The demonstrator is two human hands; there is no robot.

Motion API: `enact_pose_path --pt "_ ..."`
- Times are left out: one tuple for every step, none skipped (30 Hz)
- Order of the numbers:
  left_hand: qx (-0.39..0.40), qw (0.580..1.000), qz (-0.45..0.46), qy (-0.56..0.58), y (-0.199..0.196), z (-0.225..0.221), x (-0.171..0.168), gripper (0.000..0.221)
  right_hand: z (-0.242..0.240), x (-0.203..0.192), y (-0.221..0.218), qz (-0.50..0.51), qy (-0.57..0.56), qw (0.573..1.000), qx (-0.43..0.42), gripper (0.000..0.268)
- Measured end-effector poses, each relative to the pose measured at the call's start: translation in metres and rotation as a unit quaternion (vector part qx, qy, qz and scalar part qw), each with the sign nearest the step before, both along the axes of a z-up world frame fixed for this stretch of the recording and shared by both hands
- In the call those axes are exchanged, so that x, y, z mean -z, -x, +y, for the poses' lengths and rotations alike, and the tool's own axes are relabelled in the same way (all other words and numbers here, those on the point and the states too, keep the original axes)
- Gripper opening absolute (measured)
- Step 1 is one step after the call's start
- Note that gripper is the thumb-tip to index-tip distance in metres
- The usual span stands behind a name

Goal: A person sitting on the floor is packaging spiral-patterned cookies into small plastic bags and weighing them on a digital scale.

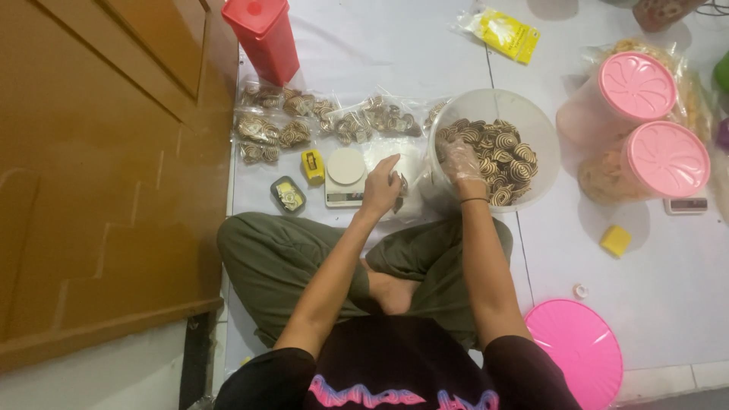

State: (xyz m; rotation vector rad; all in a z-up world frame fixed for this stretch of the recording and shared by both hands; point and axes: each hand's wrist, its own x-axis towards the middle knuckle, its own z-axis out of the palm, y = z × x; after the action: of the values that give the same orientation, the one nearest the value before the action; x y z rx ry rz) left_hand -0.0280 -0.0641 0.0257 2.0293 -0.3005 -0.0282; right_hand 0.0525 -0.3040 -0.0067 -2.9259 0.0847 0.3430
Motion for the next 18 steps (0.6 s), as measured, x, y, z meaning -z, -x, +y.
enact_pose_path --pt "0.000 1.000 -0.001 0.000 0.000 0.000 -0.002 0.045 -0.002 0.012 -0.004 -0.001 0.000 1.000 0.000 0.053" --pt "0.000 1.000 0.001 -0.002 0.001 0.000 -0.004 0.045 -0.004 0.024 -0.007 -0.005 0.027 1.000 -0.014 0.045" --pt "0.000 1.000 0.004 -0.003 0.002 -0.001 -0.005 0.045 -0.007 0.036 -0.009 -0.009 0.055 0.998 -0.029 0.039" --pt "0.000 1.000 0.004 -0.003 0.001 0.000 -0.006 0.045 -0.007 0.038 -0.012 -0.009 0.055 0.998 -0.029 0.039" --pt "0.000 1.000 0.005 -0.001 0.000 0.000 -0.006 0.045 -0.008 0.040 -0.014 -0.011 0.044 0.999 -0.027 0.037" --pt "0.000 1.000 0.006 0.001 -0.001 0.000 -0.006 0.045 -0.008 0.042 -0.016 -0.012 0.034 0.999 -0.024 0.036" --pt "0.001 1.000 0.006 0.001 -0.001 0.000 -0.007 0.045 -0.002 0.024 -0.008 -0.012 0.034 0.999 -0.023 0.036" --pt "-0.001 1.000 0.009 -0.001 -0.001 -0.001 -0.008 0.045 0.005 0.005 0.000 -0.016 0.038 0.999 -0.015 0.035" --pt "-0.004 1.000 0.013 -0.004 0.000 0.000 -0.009 0.046 0.012 -0.013 0.008 -0.021 0.042 0.999 -0.009 0.034" --pt "-0.004 1.000 0.013 -0.004 -0.001 0.000 -0.007 0.046 0.017 -0.019 0.009 -0.021 0.042 0.999 -0.009 0.034" --pt "-0.003 1.000 0.012 -0.001 -0.002 -0.001 -0.006 0.046 0.022 -0.023 0.010 -0.013 0.051 0.999 -0.012 0.033" --pt "-0.002 1.000 0.012 0.001 -0.002 -0.002 -0.004 0.046 0.026 -0.028 0.012 -0.005 0.060 0.998 -0.016 0.031" --pt "-0.002 1.000 0.012 0.001 -0.002 -0.001 -0.005 0.046 0.019 -0.014 0.008 -0.005 0.060 0.998 -0.016 0.031" --pt "-0.002 1.000 0.009 0.003 -0.001 -0.001 -0.006 0.046 0.011 0.000 0.004 -0.006 0.008 1.000 -0.021 0.035" --pt "-0.002 1.000 0.008 0.005 0.000 -0.002 -0.007 0.046 0.003 0.015 0.002 -0.006 -0.045 0.999 -0.025 0.041" --pt "-0.001 1.000 0.009 0.005 0.001 -0.003 -0.009 0.046 0.007 -0.002 0.010 -0.005 -0.044 0.999 -0.024 0.041" --pt "-0.001 1.000 0.013 0.011 0.002 -0.003 -0.010 0.046 0.012 -0.019 0.016 -0.001 -0.037 0.999 -0.031 0.035" --pt "-0.002 1.000 0.016 0.017 0.002 -0.003 -0.012 0.047 0.017 -0.036 0.023 0.002 -0.029 0.999 -0.037 0.030"
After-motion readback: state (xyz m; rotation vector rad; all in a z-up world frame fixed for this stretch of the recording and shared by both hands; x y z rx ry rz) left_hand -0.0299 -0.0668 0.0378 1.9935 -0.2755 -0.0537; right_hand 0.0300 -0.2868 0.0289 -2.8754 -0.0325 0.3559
